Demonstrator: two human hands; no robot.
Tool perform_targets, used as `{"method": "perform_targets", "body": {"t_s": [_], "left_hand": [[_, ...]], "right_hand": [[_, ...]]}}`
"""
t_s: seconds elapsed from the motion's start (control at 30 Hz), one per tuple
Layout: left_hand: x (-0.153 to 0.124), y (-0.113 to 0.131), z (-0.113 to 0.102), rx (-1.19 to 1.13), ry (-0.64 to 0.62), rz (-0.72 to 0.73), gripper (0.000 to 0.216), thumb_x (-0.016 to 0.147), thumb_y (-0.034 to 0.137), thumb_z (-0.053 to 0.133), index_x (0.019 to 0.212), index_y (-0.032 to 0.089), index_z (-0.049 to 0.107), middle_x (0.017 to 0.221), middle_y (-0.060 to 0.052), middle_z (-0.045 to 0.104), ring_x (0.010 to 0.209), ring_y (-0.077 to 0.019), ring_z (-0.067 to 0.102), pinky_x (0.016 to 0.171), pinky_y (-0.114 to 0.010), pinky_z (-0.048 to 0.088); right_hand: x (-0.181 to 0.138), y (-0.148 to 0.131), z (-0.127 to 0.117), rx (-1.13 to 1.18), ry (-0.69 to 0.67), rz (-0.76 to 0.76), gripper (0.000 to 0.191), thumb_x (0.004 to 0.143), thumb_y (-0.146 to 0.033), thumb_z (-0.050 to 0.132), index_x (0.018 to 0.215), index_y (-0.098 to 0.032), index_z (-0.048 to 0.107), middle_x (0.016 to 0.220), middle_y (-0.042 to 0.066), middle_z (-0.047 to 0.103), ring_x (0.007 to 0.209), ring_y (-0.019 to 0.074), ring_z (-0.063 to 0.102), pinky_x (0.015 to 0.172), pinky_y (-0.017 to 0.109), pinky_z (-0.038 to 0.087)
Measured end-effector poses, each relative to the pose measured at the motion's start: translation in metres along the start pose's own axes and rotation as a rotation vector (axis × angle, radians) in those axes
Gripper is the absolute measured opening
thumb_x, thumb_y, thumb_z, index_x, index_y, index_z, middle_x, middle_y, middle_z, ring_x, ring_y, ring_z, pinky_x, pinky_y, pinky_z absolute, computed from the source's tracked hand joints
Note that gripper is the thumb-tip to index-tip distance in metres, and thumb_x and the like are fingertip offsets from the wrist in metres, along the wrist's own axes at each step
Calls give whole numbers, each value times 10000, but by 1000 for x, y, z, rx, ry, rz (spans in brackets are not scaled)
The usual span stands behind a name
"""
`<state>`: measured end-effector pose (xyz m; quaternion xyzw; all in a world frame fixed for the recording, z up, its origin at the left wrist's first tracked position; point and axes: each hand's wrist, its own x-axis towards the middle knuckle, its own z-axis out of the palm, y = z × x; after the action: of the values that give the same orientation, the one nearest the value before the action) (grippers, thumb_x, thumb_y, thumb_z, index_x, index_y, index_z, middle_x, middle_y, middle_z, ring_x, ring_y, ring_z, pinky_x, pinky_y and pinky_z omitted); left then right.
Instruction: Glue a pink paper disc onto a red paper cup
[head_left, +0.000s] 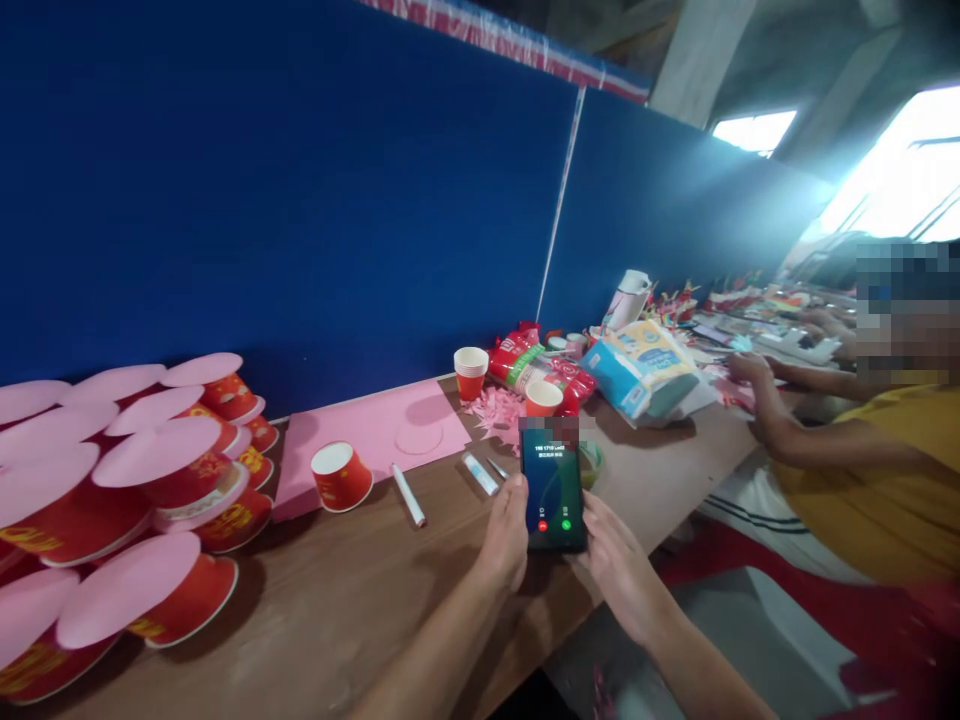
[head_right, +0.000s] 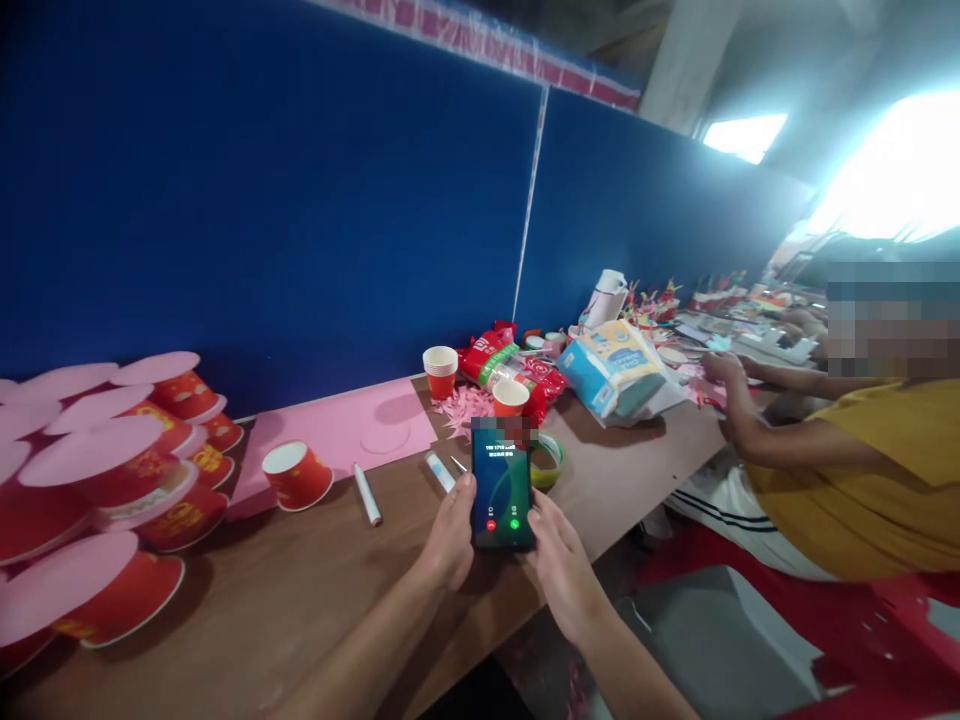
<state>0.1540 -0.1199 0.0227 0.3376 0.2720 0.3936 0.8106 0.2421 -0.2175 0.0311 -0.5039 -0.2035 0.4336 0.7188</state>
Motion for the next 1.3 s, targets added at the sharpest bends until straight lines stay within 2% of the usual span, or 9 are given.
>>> {"method": "perform_targets", "body": {"t_s": [0.1,0.27,0.4,0.6,0.73,0.83,0.93,1.13,1.3], "left_hand": [[-3,-3,2,39,-20,-4,446,755,579,617,838,142,651,773,-8,655,717,-140,560,734,-271,451],[-9,-10,4,68,-75,15,428,788,552,597,916,149,665,874,-21,683,833,-158,585,832,-290,447],[-11,-14,3,99,-111,2,437,820,547,559,944,139,657,917,-42,690,852,-169,593,841,-307,452],[-13,-15,3,107,-140,-16,438,832,559,531,918,149,660,849,-21,684,781,-149,589,777,-281,461],[-15,-15,5,104,-157,-18,440,832,547,539,964,147,669,885,-43,692,848,-176,605,817,-303,469],[-15,-15,5,87,-160,-31,446,834,539,541,1009,146,661,915,-56,698,859,-186,613,849,-327,470],[-14,-15,4,85,-135,-17,419,826,536,556,947,152,671,884,-39,696,828,-172,607,831,-308,468],[-14,-16,2,89,-115,-12,421,822,545,557,896,146,668,856,-24,682,805,-158,585,790,-283,460],[-16,-18,3,94,-116,-4,428,825,549,552,917,148,669,921,-33,688,879,-171,585,863,-299,446]], "right_hand": [[-10,1,-6,-62,-18,-1,438,758,-391,722,1176,-293,632,1238,50,646,1112,265,615,913,396,513],[-15,3,-8,-146,82,-70,467,658,-316,801,1103,-281,662,1181,38,672,1162,262,581,958,372,483],[-16,7,-11,-120,104,-65,465,661,-302,794,1102,-266,652,1167,43,677,1145,261,588,957,385,483],[-19,10,-14,-130,101,-66,445,682,-308,778,1106,-266,651,1166,50,678,1111,264,606,948,396,485],[-18,11,-15,-139,104,-84,423,678,-310,783,1082,-274,664,1114,41,697,1058,255,630,936,389,492],[-16,13,-16,-127,111,-81,427,667,-316,795,1073,-276,667,1074,37,707,985,241,654,906,382,508],[-16,15,-18,-64,106,-47,452,653,-325,808,1077,-280,661,1072,46,705,954,246,665,847,382,534],[-16,12,-18,7,1,-10,393,796,-431,665,1151,-266,634,1182,90,666,1039,278,637,869,419,519],[-16,11,-19,83,37,-14,377,836,-510,579,1111,-267,660,1220,85,651,1111,293,601,893,433,513]]}}
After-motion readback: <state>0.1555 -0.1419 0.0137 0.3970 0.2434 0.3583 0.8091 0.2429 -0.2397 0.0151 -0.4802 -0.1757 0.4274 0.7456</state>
